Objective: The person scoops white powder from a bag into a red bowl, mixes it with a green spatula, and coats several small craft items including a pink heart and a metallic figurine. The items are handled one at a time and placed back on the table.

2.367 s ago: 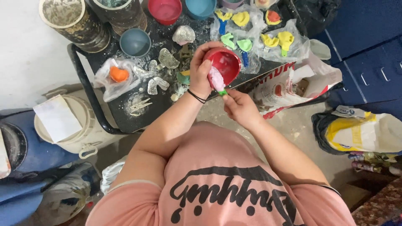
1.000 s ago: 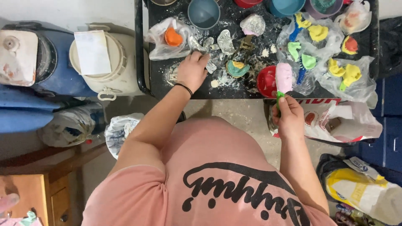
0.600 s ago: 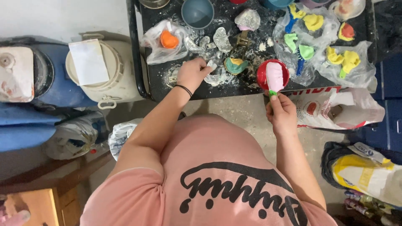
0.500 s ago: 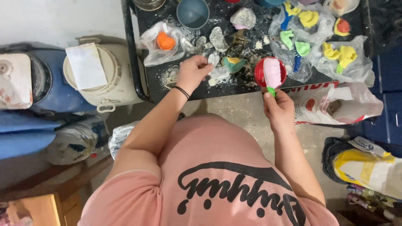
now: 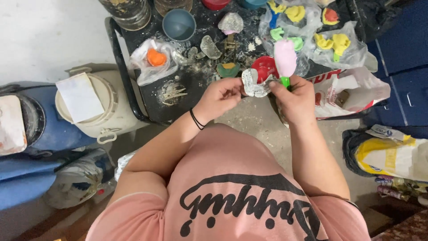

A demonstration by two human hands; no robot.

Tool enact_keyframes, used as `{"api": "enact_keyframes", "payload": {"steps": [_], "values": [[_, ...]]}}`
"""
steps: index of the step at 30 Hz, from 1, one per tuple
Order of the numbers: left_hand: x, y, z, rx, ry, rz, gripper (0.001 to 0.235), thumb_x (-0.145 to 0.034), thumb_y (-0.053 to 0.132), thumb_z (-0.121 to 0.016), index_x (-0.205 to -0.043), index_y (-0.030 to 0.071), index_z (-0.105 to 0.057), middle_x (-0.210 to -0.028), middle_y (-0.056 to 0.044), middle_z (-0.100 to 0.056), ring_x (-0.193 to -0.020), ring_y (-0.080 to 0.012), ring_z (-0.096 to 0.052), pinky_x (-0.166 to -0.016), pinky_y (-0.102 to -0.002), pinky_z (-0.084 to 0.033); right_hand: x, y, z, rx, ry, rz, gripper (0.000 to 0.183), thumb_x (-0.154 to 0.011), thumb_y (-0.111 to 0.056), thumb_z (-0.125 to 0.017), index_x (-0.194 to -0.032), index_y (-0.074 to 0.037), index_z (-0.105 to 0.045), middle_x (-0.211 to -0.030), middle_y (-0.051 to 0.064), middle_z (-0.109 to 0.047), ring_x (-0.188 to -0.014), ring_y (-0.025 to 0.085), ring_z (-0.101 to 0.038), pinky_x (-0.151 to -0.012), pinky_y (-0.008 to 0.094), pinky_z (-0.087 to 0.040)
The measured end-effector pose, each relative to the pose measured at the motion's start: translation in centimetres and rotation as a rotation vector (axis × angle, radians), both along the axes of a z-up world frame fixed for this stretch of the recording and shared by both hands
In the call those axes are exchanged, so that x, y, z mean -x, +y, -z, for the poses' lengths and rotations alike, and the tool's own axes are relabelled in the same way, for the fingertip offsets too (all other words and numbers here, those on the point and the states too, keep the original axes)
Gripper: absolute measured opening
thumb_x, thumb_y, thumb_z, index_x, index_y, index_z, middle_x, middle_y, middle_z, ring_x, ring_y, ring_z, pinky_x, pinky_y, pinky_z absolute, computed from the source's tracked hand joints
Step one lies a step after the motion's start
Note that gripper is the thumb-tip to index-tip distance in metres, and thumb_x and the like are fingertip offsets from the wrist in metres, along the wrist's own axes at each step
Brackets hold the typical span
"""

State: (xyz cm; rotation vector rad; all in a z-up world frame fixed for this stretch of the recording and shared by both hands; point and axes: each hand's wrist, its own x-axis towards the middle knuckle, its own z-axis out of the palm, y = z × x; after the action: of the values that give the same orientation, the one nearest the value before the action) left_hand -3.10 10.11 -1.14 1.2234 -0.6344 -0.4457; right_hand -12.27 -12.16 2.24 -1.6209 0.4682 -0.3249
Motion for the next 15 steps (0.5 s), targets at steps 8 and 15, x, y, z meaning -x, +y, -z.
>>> {"api": "enact_keyframes", "payload": {"steps": [8, 15], "values": [[0.7, -2.3, 0.5, -0.046, -0.362, -0.16, 0.01, -0.092, 0.005, -0.074, -0.083, 0.003, -0.07, -0.086, -0.009, -0.065, -0.075, -0.0265, -0.064, -0.07, -0.032, -0.054, 0.7, -0.6, -1.2, 0.07, 0.01, -0.046, 0.029, -0.092, -0.006, -0.083, -0.076, -0.002, -0.058, -0.047, 0.008, -0.044, -0.042, 0.007, -0.041, -0.038, 0.022, -0.029], [-0.4, -3.2, 0.5, 0.037, -0.342, -0.278, 0.013, -0.095, 0.007, -0.075, -0.083, 0.006, -0.074, -0.083, -0.007, -0.07, -0.078, -0.0216, -0.069, -0.073, -0.03, -0.055, 1.4, -1.4, -7.5, 0.803, -0.341, -0.251, 0.024, -0.105, 0.001, -0.055, -0.122, 0.016, -0.064, -0.078, 0.03, -0.055, -0.067, 0.041, -0.051, -0.066, 0.049, -0.04]]}}
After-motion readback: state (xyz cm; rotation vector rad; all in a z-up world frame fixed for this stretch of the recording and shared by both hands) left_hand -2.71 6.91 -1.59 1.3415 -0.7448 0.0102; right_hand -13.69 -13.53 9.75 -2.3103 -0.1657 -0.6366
